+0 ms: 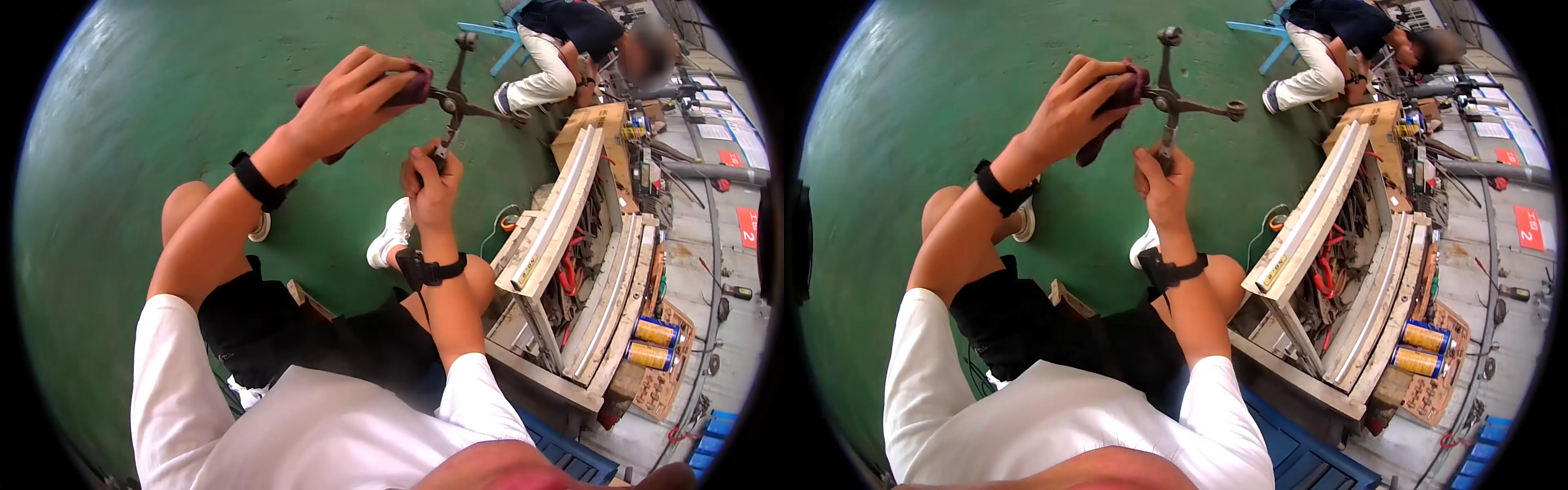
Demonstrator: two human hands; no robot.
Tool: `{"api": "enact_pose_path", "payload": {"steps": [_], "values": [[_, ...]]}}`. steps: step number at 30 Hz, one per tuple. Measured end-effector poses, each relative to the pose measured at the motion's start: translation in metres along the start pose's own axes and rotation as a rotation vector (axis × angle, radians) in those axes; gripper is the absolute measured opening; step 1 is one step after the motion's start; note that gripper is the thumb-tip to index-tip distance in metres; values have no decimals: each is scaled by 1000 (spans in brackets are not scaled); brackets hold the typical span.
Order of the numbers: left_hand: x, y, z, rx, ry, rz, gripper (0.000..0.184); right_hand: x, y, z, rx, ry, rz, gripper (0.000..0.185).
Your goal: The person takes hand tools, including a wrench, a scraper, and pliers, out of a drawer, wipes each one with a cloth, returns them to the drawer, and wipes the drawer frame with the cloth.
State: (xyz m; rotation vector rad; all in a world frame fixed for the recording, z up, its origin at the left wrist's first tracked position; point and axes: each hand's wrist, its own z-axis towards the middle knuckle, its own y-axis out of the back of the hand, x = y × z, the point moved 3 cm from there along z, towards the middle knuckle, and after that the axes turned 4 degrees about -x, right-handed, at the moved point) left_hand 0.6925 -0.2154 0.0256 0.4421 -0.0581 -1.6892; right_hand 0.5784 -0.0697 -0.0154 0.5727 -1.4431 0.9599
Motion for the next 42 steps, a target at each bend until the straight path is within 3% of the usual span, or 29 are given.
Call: {"api": "enact_pose_path", "payload": {"steps": [6,9,11,12,13,16,17,19,20,21,23,25,27,29,31,32,34,35,37,39,40,41,42], "values": [[7,1,0,80,-22,-21,32,4,2,-1,-41,6,10,25],[7,1,-1,3,49,-134,21,5,-3,-3,-23,26,48,22],[18,-1,-9,-48,646,-370,15,6,-5,-1,-6,-71,-45,27],[22,-2,-10,-166,803,-442,19,4,-4,-1,-6,-71,-42,27],[27,-2,-10,-164,802,-441,19,2,-1,1,-7,-36,-191,28],[58,-4,-25,-374,1313,-716,34,6,3,7,-50,72,-413,31],[63,-5,-28,-370,1325,-699,34,7,5,4,-97,128,-488,32],[64,-6,-20,-520,1364,-1124,35,5,8,6,-109,75,-332,30],[69,-6,-22,-494,1329,-1108,46,7,9,7,-147,63,-258,28],[76,-1,-25,-503,1333,-1095,46,8,10,8,-186,52,-190,27],[89,0,-32,-491,1549,-1228,44,8,12,10,-214,57,-155,27],[88,3,-27,-464,1471,-1365,46,10,17,12,-247,67,-125,26],[88,5,-15,-636,1496,-1454,47,8,21,14,-302,34,-117,26],[76,10,-5,-564,1480,-1500,44,6,21,16,-311,23,-138,25],[64,12,-2,-339,1635,-1259,40,4,22,18,-321,4,-155,24],[64,9,-2,-335,1648,-1246,40,3,22,19,-297,23,-224,25],[65,5,-2,-235,1464,-1108,39,-2,21,20,-274,20,-277,27],[65,5,-4,-211,1479,-1093,39,1,20,21,-212,17,-315,27],[62,2,-4,-140,1509,-1106,42,-1,24,14,-163,7,-345,26],[72,-7,-6,-72,1411,-1250,44,-2,20,16,-29,-84,-397,26],[59,-4,-3,-21,1509,-1316,45,-1,18,17,-23,-78,-392,26],[52,-4,1,35,1603,-1385,46,-2,16,17,33,-195,-290,25],[53,-5,1,111,1559,-1368,50,-1,15,16,84,-313,-190,23]]}}
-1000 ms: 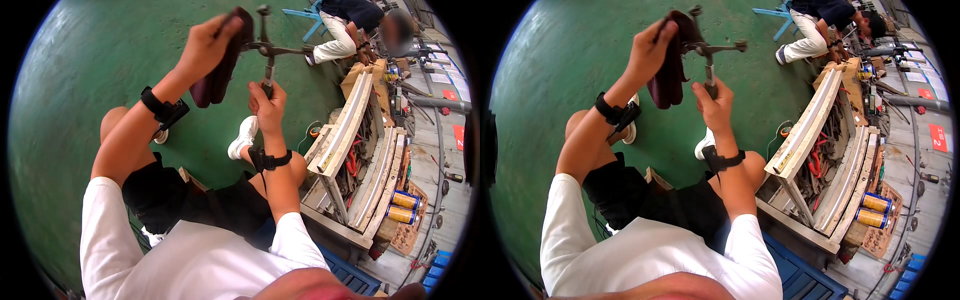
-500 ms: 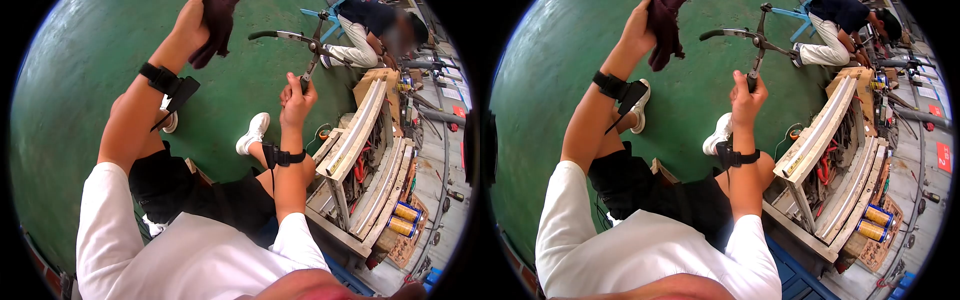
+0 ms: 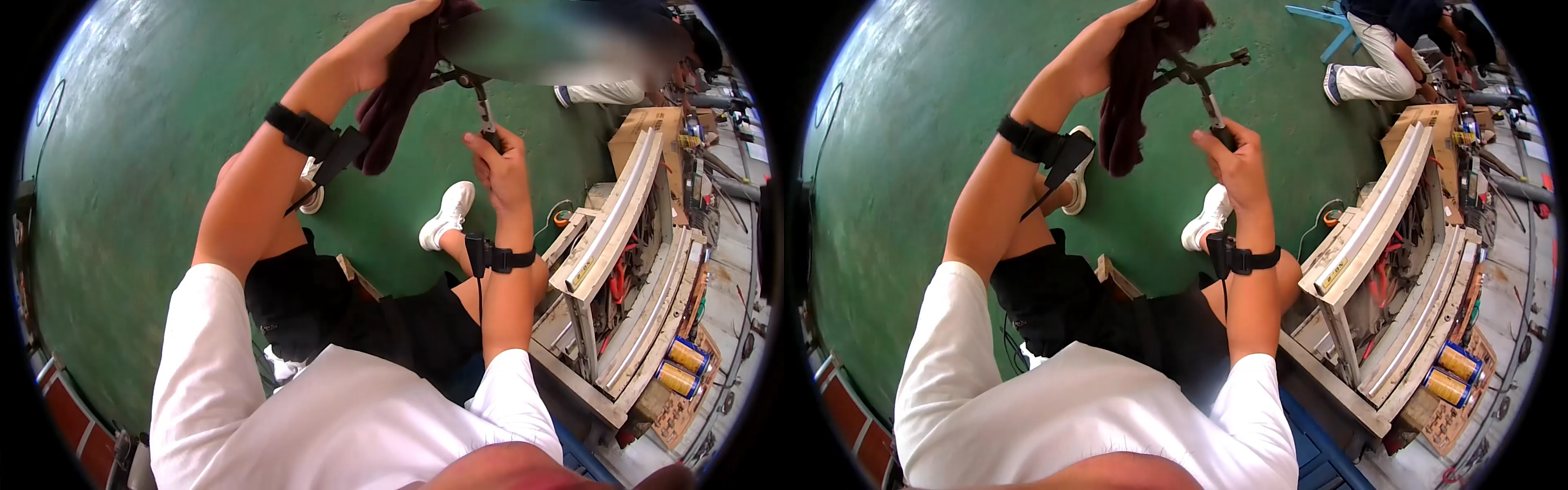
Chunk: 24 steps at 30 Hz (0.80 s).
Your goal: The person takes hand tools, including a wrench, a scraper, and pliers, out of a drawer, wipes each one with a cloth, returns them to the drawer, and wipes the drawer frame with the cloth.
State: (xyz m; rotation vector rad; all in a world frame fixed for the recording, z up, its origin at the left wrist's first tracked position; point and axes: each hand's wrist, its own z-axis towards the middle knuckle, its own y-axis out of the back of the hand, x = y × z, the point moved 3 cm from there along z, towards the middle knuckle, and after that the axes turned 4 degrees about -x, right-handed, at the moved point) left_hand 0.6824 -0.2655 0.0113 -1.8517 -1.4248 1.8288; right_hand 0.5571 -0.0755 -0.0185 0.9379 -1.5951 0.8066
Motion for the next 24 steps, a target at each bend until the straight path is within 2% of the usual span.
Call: {"api": "enact_pose_path", "payload": {"steps": [2,4,6,7,9,11,13,14,15,16,19,21,23,24], "values": [[1,5,0,12,3,40,44,-1,1,-3,147,-182,243,20],[0,15,0,15,2,82,39,4,7,-4,146,-226,270,21],[-2,21,-2,163,95,-135,28,6,12,-5,176,-260,313,21],[0,22,-6,154,99,-136,28,7,14,-8,180,-268,318,21],[-6,16,-8,158,-20,-110,28,15,19,-7,191,-142,167,19],[-5,11,-7,133,-67,-82,26,17,20,-5,155,-119,58,22],[2,11,-4,89,-104,-59,25,19,21,-1,-42,210,-465,28],[3,14,4,43,-224,210,25,18,19,-2,-30,201,-455,28],[4,20,13,-6,-336,485,26,22,15,-4,-99,268,-623,30],[5,24,22,25,-389,633,27,25,11,-5,-172,338,-789,33],[17,33,28,-48,-476,623,26,20,4,-6,-212,331,-883,36],[18,30,28,-13,-467,576,22,19,4,-7,-243,312,-922,36],[6,25,18,-341,-448,658,19,17,7,-8,-274,294,-968,37],[1,32,20,-363,-506,669,19,15,11,-7,-310,297,-1016,36]]}}
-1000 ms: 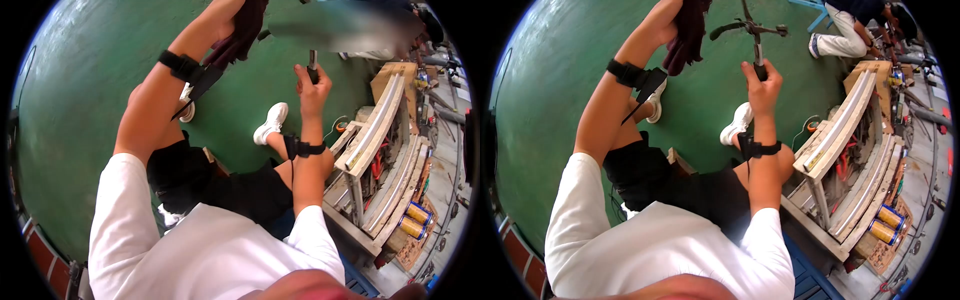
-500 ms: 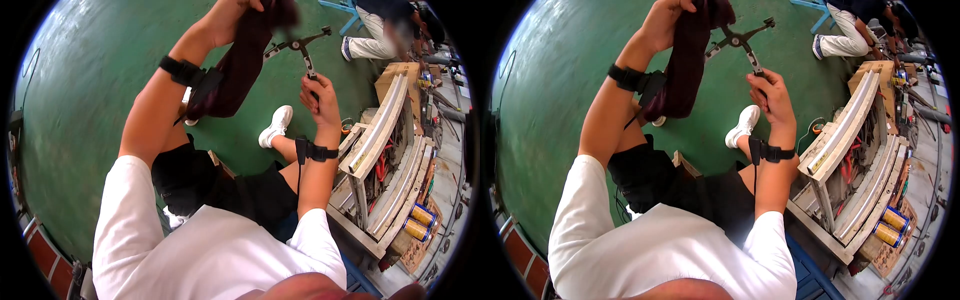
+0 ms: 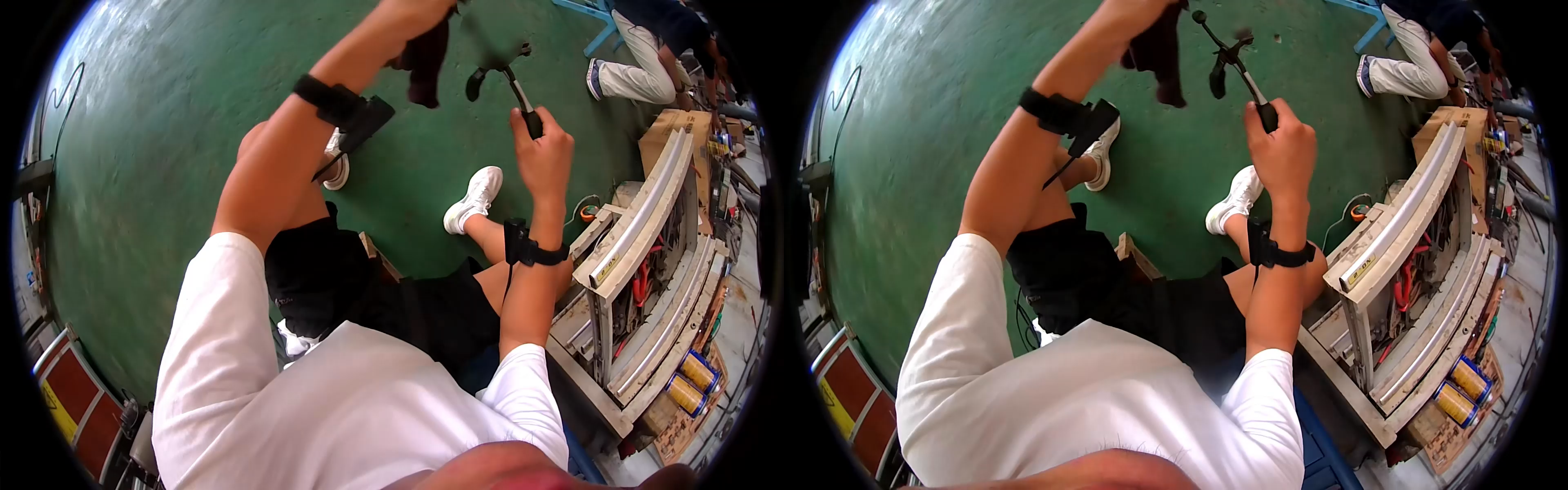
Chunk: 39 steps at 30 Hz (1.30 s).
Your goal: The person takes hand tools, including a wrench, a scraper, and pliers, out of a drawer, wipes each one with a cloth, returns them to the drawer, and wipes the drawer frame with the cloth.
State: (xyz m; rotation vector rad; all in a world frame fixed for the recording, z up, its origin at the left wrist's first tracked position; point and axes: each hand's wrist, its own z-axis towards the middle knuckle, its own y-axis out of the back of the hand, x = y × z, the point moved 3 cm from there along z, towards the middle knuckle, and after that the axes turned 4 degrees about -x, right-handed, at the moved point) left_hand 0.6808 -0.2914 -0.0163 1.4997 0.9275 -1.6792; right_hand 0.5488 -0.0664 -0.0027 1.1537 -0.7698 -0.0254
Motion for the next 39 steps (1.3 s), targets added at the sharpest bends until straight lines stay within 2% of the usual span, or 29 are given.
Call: {"api": "enact_pose_path", "payload": {"steps": [4,6,7,9,10,12,13,15,16,18,19,21,23,25,26,30,32,39], "values": [[-21,-3,-8,81,99,-3,25,-4,1,-2,-96,31,-224,34],[-16,-20,-16,287,-223,81,26,-5,-3,-1,-89,20,-238,34],[-13,-31,-19,413,-256,-128,27,-5,-5,0,-86,9,-256,33],[-16,-36,-27,418,-205,62,26,-4,-10,2,-99,9,-262,33],[-20,-40,-31,426,-202,57,26,-4,-11,2,-115,8,-268,32],[-18,-41,-33,386,-17,141,25,-4,-12,3,-121,0,-275,32],[-15,-43,-33,389,-14,144,25,-4,-14,3,-125,1,-275,32],[-18,-43,-33,343,-243,312,24,-4,-15,2,-130,-11,-259,32],[-21,-41,-34,340,-240,317,24,-4,-16,2,-137,-24,-248,32],[-24,-40,-34,395,-18,82,26,-4,-18,3,-137,-23,-218,32],[-25,-41,-35,401,-17,85,26,-4,-18,3,-140,-26,-196,32],[-24,-43,-35,320,138,-310,28,-2,-18,6,-136,-45,-166,33],[-17,-49,-38,339,150,-306,30,-3,-17,4,-130,-66,-135,34],[-27,-51,-46,284,-120,41,29,-5,-17,4,-131,-63,-72,35],[-28,-49,-49,278,-56,177,26,-5,-17,5,-130,-59,-70,35],[-26,-51,-51,246,-116,223,24,-5,-14,5,-135,-49,-106,35],[-24,-53,-52,212,-209,171,22,-5,-13,4,-134,-65,-92,36],[-24,-56,-54,150,-107,312,19,2,-23,3,-99,-173,142,48]]}}
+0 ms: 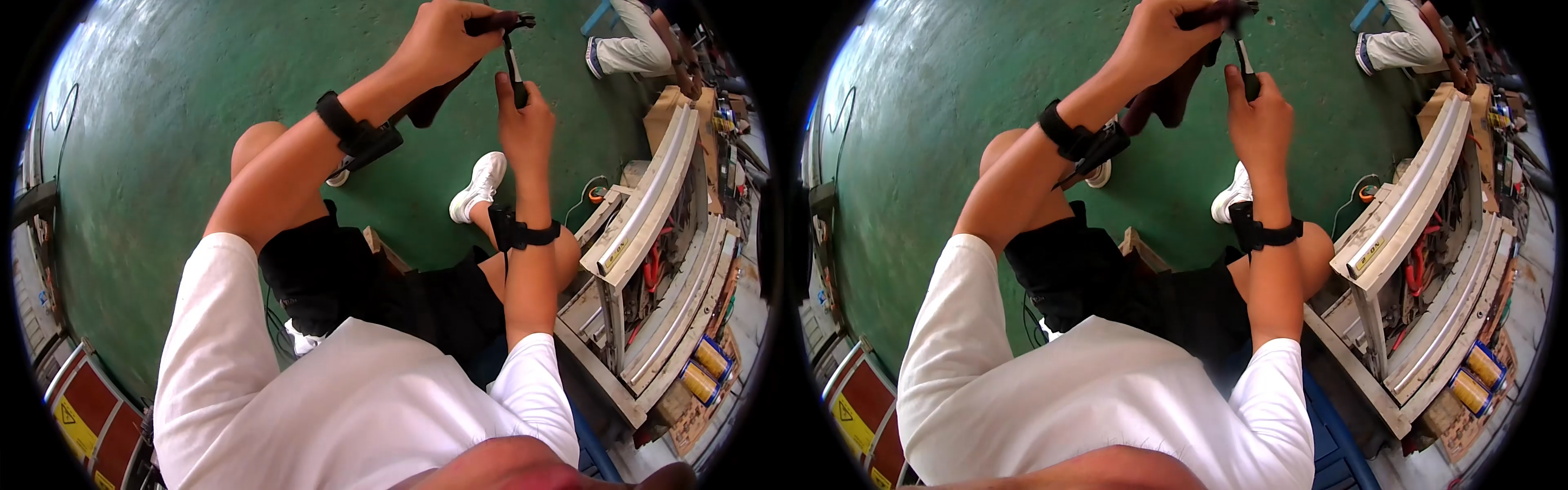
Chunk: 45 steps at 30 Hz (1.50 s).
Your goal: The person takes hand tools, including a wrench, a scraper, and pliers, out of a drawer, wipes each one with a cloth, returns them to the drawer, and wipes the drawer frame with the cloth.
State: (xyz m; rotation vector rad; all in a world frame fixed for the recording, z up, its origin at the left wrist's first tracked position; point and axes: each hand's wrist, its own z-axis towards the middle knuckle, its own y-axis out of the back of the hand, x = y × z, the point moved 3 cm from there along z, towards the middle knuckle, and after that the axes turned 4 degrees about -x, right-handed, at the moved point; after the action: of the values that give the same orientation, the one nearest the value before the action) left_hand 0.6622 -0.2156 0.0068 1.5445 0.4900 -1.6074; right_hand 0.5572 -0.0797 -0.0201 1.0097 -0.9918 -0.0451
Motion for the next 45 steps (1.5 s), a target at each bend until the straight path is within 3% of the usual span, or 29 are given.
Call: {"api": "enact_pose_path", "payload": {"steps": [2,3,5,12,14,21,26,28,33,36,38,39,41,42,44,45], "values": [[16,-10,0,-140,-307,-167,23,2,-3,-3,10,-21,63,49],[17,-14,-3,-143,-306,-164,23,3,-5,-4,-1,-5,107,47],[14,-22,-11,-136,-496,101,27,2,-8,-6,-9,10,151,45],[-3,-1,-7,-191,-511,-22,21,13,-2,-9,15,20,165,40],[-2,-3,-5,-81,-486,61,23,11,-2,-9,14,-1,166,40],[-1,0,-4,-39,-502,105,25,-5,-8,-3,-26,7,195,43],[-8,16,0,-178,-256,40,20,-18,5,6,-120,-62,382,41],[12,18,9,-230,-236,-63,20,-15,7,9,-70,-120,709,27],[28,38,23,-400,-122,-153,20,-9,15,7,-45,-108,795,25],[12,46,21,-358,-65,-149,19,-6,18,3,-23,-82,821,25],[-5,45,16,-120,77,-43,23,-8,19,2,-10,-20,824,24],[10,42,21,-124,78,-47,23,-6,19,1,-7,-17,820,24],[30,32,31,-89,-649,228,31,-1,21,0,4,21,896,24],[22,35,26,-102,-648,225,31,1,22,-1,12,28,890,24],[9,34,17,179,-248,59,37,3,27,-3,-31,44,893,22],[12,32,18,210,-215,12,28,3,28,-3,-29,49,883,22]]}}
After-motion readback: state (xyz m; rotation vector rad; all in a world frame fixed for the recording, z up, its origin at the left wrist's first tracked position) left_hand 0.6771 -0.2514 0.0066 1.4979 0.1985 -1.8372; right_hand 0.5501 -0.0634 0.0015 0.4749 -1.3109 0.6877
